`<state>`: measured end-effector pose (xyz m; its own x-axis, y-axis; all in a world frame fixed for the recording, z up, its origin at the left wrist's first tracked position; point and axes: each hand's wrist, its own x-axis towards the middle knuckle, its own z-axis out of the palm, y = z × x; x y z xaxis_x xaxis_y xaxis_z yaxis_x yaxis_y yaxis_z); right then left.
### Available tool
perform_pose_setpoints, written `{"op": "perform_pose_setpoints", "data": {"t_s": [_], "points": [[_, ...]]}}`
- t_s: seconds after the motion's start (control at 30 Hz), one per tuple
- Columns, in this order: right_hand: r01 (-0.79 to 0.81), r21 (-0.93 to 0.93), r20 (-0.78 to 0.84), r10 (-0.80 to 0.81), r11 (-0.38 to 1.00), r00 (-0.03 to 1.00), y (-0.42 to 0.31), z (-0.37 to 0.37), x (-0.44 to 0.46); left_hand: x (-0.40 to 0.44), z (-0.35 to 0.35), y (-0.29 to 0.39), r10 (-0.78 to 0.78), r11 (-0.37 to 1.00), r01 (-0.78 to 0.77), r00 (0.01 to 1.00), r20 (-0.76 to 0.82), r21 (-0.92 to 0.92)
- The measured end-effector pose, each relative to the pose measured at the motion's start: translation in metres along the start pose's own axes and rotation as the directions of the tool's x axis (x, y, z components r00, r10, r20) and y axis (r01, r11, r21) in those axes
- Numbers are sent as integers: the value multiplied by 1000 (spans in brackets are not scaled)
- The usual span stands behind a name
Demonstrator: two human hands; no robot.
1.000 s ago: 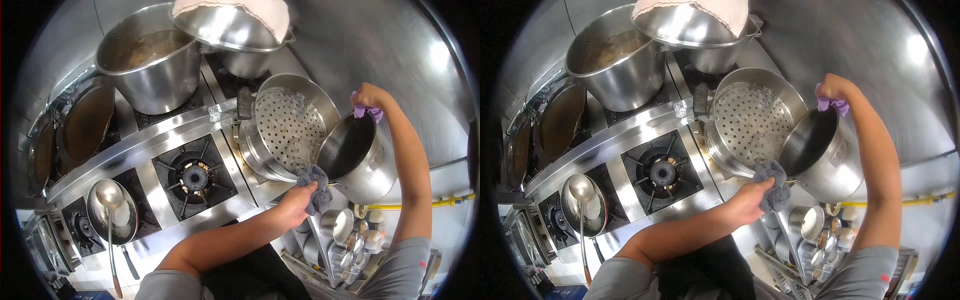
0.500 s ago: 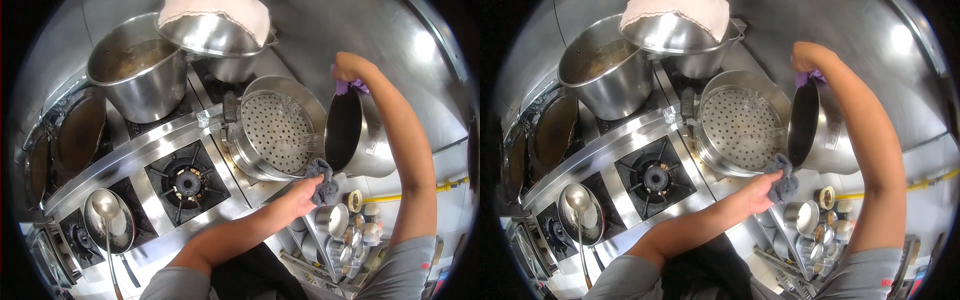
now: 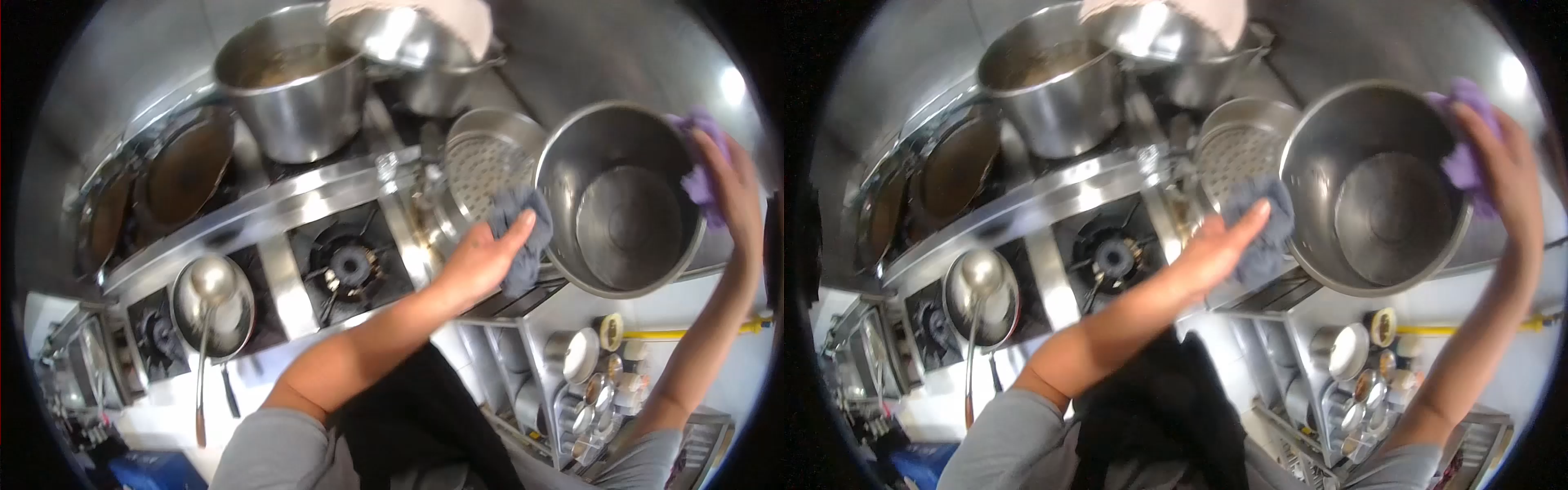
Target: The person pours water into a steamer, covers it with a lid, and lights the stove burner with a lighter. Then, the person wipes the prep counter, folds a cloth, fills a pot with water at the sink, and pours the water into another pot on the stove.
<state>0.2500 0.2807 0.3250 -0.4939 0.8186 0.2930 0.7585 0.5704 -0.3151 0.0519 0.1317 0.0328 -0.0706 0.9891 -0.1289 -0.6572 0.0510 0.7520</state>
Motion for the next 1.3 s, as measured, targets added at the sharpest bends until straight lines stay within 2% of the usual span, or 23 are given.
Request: {"op": "perform_pose_setpoints", "data": {"t_s": [0.03,0.1,0.17,0.2,0.23,0.27,0.3,0.33,0.37,0.4,0.43,0.47,0.5,0.57,0.67,0.73,0.83,0.97,1.03,1.1,1.13,1.2,1.3], "points": [[-34,94,-52,39,995,998,-8,8,-25,-17,-14,20,107,992,-105,994,-25,65],[-68,288,-154,116,955,981,-25,25,-75,-53,-46,60,161,971,-142,983,-86,190],[-57,418,-276,187,907,943,-57,70,-116,-99,-80,108,169,889,-71,969,-180,452],[-56,457,-235,181,888,955,-74,91,-137,-125,-92,125,178,873,-34,951,-253,486],[-57,489,-200,176,870,964,-90,115,-156,-146,-110,132,313,814,-119,914,-257,569],[-77,495,-156,176,865,972,-98,146,-171,-170,-129,139,285,826,-35,887,-363,563],[-79,584,-197,235,808,952,-130,184,-182,-191,-144,142,361,733,-18,857,-366,680],[-27,618,-99,112,786,989,-119,221,-194,-209,-168,137,340,732,69,825,-451,677],[-165,632,83,146,757,986,-118,260,-202,-222,-187,125,420,690,29,798,-433,723],[-217,728,137,171,651,976,-124,302,-207,-233,-210,115,353,669,161,791,-500,726],[-275,810,183,223,518,958,-118,360,-215,-238,-234,94,420,606,158,769,-482,780],[-302,760,207,226,575,952,-104,416,-224,-243,-273,67,388,636,201,751,-534,745],[-324,709,234,224,627,946,-96,455,-232,-247,-286,51,391,553,334,705,-592,763],[-333,670,231,240,663,943,-97,485,-241,-250,-343,2,500,569,159,712,-493,807],[-248,537,131,211,806,969,-102,489,-234,-256,-320,16,501,485,291,680,-535,824],[-108,403,-53,141,909,989,-105,485,-230,-258,-336,8,479,511,291,685,-549,809],[39,382,-169,28,923,985,-137,454,-223,-256,-346,8,505,495,258,692,-516,830],[168,465,45,-212,869,976,-192,442,-240,-262,-332,11,489,508,282,684,-541,814],[139,555,197,-292,820,936,-208,450,-260,-269,-324,6,479,568,261,667,-571,781],[-25,632,348,-255,774,902,-210,469,-281,-274,-318,-10,493,703,110,637,-592,703],[-162,676,425,-200,719,883,-215,469,-286,-278,-310,-12,523,663,177,585,-619,727],[-445,693,583,-78,567,809,-223,457,-292,-282,-303,-15,500,702,188,557,-663,687],[-549,583,700,-27,599,714,-207,407,-279,-282,-305,-16,474,730,196,544,-692,654]]}}
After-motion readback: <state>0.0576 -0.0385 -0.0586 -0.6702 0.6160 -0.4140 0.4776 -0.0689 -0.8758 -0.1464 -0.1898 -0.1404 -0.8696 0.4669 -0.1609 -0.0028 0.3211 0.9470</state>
